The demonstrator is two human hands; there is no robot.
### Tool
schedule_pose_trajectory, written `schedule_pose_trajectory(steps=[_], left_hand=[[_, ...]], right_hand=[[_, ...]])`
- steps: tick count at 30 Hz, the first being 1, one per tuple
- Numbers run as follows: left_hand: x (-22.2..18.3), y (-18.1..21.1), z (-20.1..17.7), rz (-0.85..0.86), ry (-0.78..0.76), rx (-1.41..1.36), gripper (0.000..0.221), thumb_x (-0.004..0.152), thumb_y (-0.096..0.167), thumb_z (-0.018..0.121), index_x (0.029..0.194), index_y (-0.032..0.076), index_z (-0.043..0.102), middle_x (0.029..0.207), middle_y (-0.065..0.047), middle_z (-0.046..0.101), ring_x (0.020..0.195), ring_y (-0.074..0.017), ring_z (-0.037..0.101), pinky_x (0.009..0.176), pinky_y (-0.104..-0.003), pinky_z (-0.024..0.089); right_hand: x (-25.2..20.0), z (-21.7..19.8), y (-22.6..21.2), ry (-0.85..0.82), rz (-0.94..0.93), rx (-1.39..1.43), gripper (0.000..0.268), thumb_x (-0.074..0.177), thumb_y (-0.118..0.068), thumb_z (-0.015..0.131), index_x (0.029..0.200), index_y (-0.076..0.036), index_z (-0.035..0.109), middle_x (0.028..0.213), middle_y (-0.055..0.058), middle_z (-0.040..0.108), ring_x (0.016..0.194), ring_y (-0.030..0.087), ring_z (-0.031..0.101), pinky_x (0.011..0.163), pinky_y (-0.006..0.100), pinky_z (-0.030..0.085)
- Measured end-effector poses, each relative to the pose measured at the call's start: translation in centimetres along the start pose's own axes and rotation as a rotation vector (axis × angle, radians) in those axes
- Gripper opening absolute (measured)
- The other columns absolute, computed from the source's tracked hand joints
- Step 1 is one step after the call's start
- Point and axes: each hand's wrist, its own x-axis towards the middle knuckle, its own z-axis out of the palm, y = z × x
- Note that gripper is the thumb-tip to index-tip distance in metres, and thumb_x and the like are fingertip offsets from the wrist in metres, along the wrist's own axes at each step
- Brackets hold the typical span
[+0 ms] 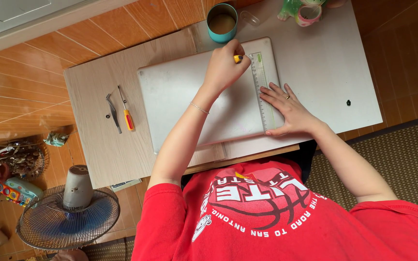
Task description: Measuring the top of a closed laptop with a ruler and preparing tools.
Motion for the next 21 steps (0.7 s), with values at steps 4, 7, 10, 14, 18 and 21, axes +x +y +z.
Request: schedule_pose_trajectory(steps=[4, 7, 10, 14, 18, 21], left_hand=[[0.7, 0.6, -0.2, -0.024, -0.034, 0.019, 0.020, 0.081, 0.021, 0.072, 0.085, 0.003, 0.065, 0.075, -0.014, 0.072, 0.072, -0.0330, 0.071, 0.068, -0.041, 0.056], [1.1, 0.6, 0.0, -0.020, -0.052, 0.059, 0.019, 0.080, 0.020, 0.072, 0.083, 0.003, 0.064, 0.074, -0.014, 0.072, 0.071, -0.0335, 0.070, 0.066, -0.042, 0.055], [1.4, 0.4, 0.2, -0.005, -0.054, 0.077, 0.018, 0.080, 0.020, 0.071, 0.083, 0.003, 0.064, 0.073, -0.014, 0.071, 0.070, -0.0341, 0.069, 0.065, -0.043, 0.054], [2.0, -0.2, 0.6, 0.028, -0.047, 0.078, 0.018, 0.079, 0.020, 0.071, 0.082, 0.003, 0.064, 0.072, -0.014, 0.071, 0.070, -0.0341, 0.070, 0.066, -0.043, 0.055], [2.5, 0.0, 0.9, 0.023, -0.057, 0.138, 0.019, 0.078, 0.020, 0.071, 0.082, 0.003, 0.065, 0.072, -0.014, 0.071, 0.071, -0.0353, 0.070, 0.066, -0.045, 0.055], [3.0, 0.3, 1.1, -0.011, -0.075, 0.164, 0.019, 0.078, 0.022, 0.071, 0.083, 0.004, 0.066, 0.073, -0.014, 0.072, 0.071, -0.0352, 0.071, 0.066, -0.045, 0.055]], right_hand=[[0.0, 0.0, 0.1, 0.003, -0.003, 0.006, 0.112, 0.064, -0.059, 0.082, 0.155, -0.012, 0.037, 0.165, 0.011, 0.032, 0.157, 0.034, 0.017, 0.126, 0.060, 0.006], [-0.1, -0.1, 0.1, 0.003, -0.009, 0.017, 0.111, 0.064, -0.058, 0.082, 0.155, -0.012, 0.037, 0.166, 0.011, 0.032, 0.158, 0.034, 0.017, 0.126, 0.060, 0.006], [0.0, -0.1, 0.0, 0.006, -0.007, 0.019, 0.111, 0.064, -0.058, 0.082, 0.155, -0.012, 0.037, 0.166, 0.011, 0.032, 0.158, 0.034, 0.017, 0.126, 0.060, 0.006], [0.0, -0.1, 0.0, 0.003, 0.001, 0.024, 0.111, 0.064, -0.058, 0.082, 0.155, -0.012, 0.037, 0.165, 0.011, 0.032, 0.158, 0.034, 0.018, 0.126, 0.061, 0.006], [-0.1, -0.1, 0.1, 0.000, -0.002, 0.018, 0.111, 0.064, -0.057, 0.081, 0.156, -0.012, 0.036, 0.165, 0.011, 0.031, 0.158, 0.034, 0.017, 0.126, 0.061, 0.006], [0.0, -0.3, 0.1, -0.017, -0.006, -0.032, 0.112, 0.066, -0.059, 0.080, 0.157, -0.011, 0.034, 0.167, 0.011, 0.029, 0.158, 0.034, 0.015, 0.124, 0.066, 0.004]])
